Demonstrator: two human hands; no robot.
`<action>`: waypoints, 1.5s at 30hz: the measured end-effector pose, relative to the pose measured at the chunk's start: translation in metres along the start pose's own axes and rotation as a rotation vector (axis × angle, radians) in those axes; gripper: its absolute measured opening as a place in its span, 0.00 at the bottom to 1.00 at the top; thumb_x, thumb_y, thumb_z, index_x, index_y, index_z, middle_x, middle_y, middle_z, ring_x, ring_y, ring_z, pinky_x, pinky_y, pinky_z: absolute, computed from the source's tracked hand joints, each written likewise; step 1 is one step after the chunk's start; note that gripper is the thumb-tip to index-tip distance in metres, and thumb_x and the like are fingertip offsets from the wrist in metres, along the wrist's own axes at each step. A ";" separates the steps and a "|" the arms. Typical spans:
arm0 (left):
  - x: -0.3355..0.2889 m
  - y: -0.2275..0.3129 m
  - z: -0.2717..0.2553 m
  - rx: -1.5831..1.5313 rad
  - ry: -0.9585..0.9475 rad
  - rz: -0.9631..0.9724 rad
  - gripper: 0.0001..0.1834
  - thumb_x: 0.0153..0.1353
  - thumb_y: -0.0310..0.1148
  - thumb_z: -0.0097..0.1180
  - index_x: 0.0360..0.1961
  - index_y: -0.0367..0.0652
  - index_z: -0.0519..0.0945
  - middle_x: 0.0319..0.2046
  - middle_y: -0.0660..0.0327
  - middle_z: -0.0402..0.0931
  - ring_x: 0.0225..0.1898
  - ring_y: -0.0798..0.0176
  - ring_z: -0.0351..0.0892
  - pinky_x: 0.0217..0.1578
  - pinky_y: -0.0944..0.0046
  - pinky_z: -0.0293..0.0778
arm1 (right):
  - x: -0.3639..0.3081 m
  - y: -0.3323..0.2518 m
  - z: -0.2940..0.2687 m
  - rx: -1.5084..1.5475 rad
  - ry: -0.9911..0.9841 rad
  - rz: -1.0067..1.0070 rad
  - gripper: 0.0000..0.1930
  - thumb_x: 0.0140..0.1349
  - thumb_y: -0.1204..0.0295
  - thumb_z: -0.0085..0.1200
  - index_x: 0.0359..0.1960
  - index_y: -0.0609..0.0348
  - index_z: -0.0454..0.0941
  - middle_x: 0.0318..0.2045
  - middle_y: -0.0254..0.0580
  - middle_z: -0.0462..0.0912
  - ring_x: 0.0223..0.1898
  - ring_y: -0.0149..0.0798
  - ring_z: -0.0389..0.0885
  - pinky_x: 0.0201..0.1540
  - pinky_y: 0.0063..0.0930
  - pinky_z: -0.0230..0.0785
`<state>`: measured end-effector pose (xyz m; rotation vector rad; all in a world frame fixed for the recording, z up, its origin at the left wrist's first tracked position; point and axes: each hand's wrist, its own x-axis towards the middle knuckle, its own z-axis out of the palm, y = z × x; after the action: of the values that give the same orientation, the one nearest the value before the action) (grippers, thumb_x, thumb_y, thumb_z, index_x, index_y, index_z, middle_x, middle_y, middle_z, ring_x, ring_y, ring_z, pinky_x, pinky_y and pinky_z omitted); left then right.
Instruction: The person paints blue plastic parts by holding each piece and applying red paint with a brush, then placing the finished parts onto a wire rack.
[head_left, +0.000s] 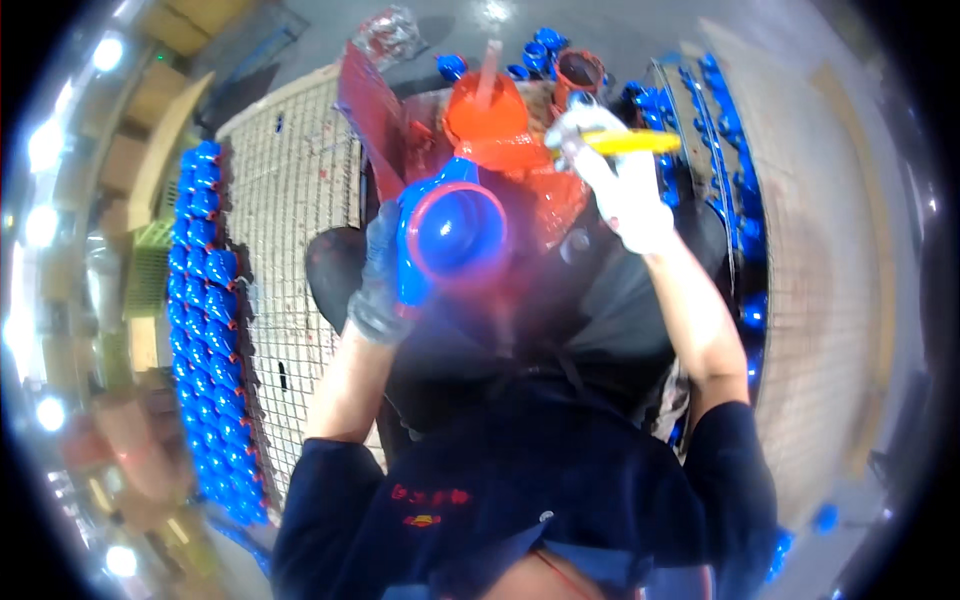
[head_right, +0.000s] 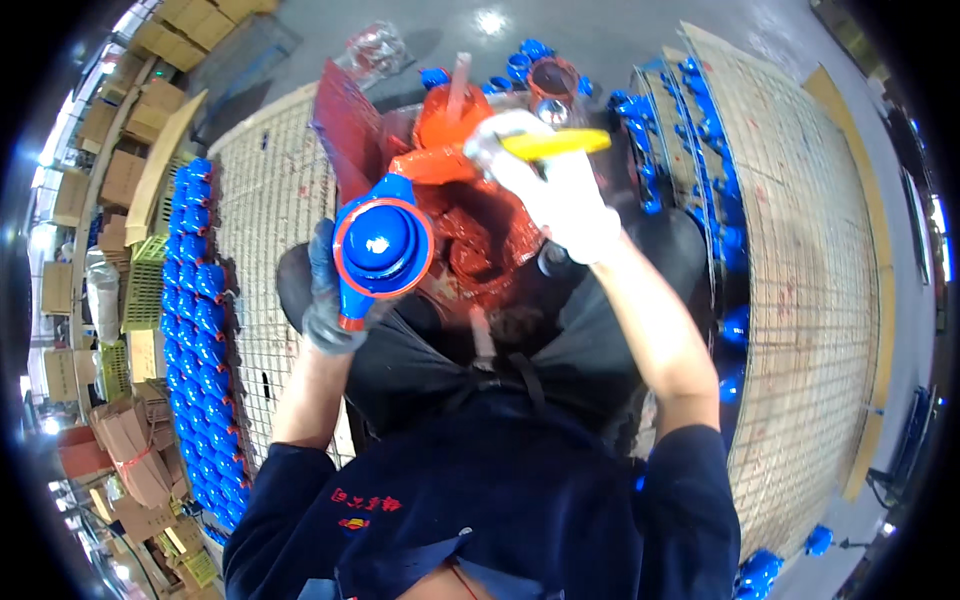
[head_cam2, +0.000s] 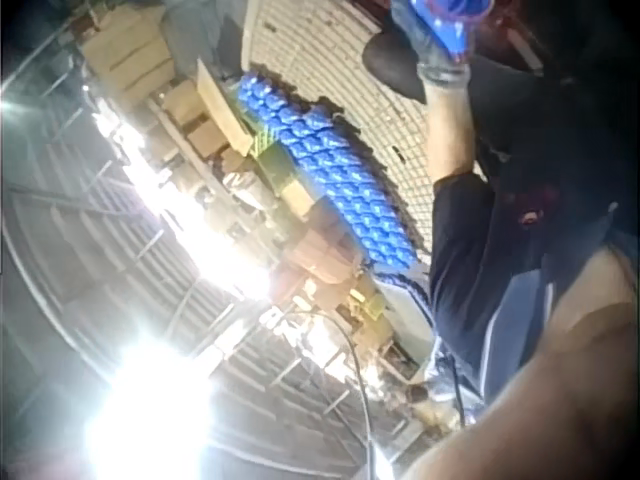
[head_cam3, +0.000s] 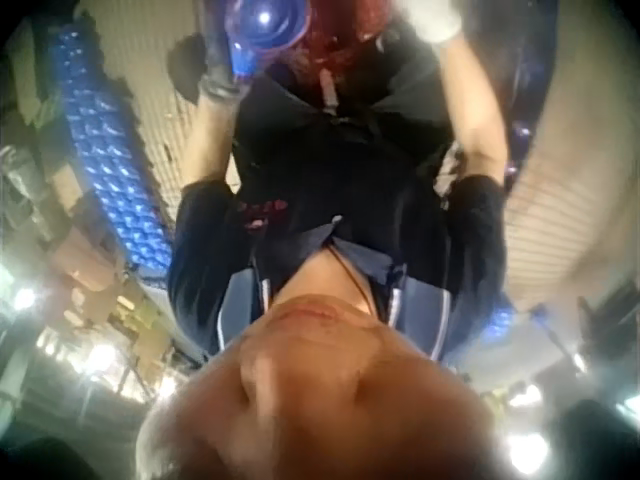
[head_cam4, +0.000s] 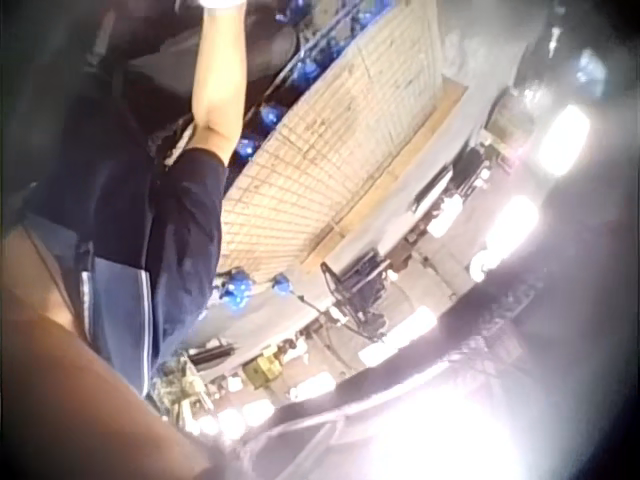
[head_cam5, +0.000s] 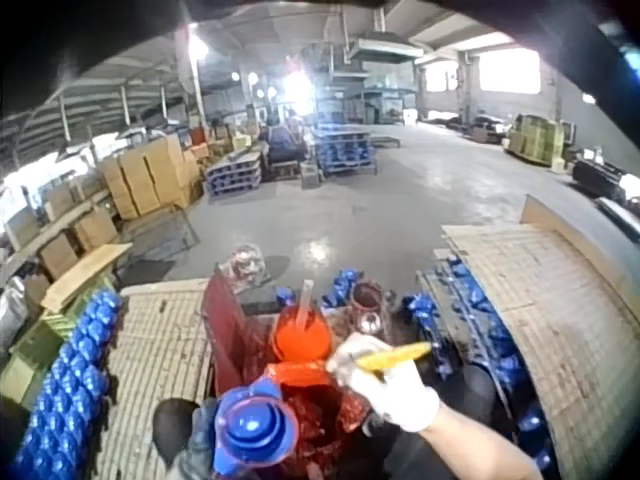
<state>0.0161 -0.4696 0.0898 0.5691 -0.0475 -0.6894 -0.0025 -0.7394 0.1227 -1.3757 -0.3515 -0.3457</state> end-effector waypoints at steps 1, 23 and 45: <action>0.005 -0.007 0.000 -0.197 0.044 -0.032 0.41 0.69 0.55 0.56 0.71 0.36 0.62 0.67 0.46 0.67 0.55 0.47 0.80 0.58 0.48 0.78 | -0.003 0.016 -0.006 -0.015 0.026 0.027 0.09 0.68 0.78 0.58 0.49 0.59 0.78 0.42 0.34 0.83 0.42 0.28 0.82 0.48 0.24 0.75; 0.040 0.111 -0.071 -0.750 -0.090 0.323 0.46 0.59 0.56 0.66 0.66 0.34 0.60 0.52 0.41 0.66 0.42 0.52 0.73 0.33 0.62 0.76 | 0.017 0.076 -0.012 -0.084 0.378 -0.046 0.11 0.71 0.74 0.56 0.52 0.62 0.79 0.41 0.44 0.84 0.34 0.28 0.77 0.37 0.21 0.65; -0.007 0.382 -0.370 1.977 1.730 -0.059 0.52 0.40 0.60 0.76 0.66 0.51 0.72 0.60 0.46 0.77 0.60 0.37 0.75 0.60 0.45 0.73 | 0.033 0.057 -0.008 -1.046 0.162 -0.154 0.07 0.62 0.73 0.60 0.41 0.55 0.81 0.39 0.46 0.80 0.42 0.48 0.76 0.48 0.41 0.68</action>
<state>0.3184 -0.0482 -0.0276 2.8826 1.0186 0.2695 0.0519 -0.7391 0.0855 -2.3234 -0.1263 -0.8346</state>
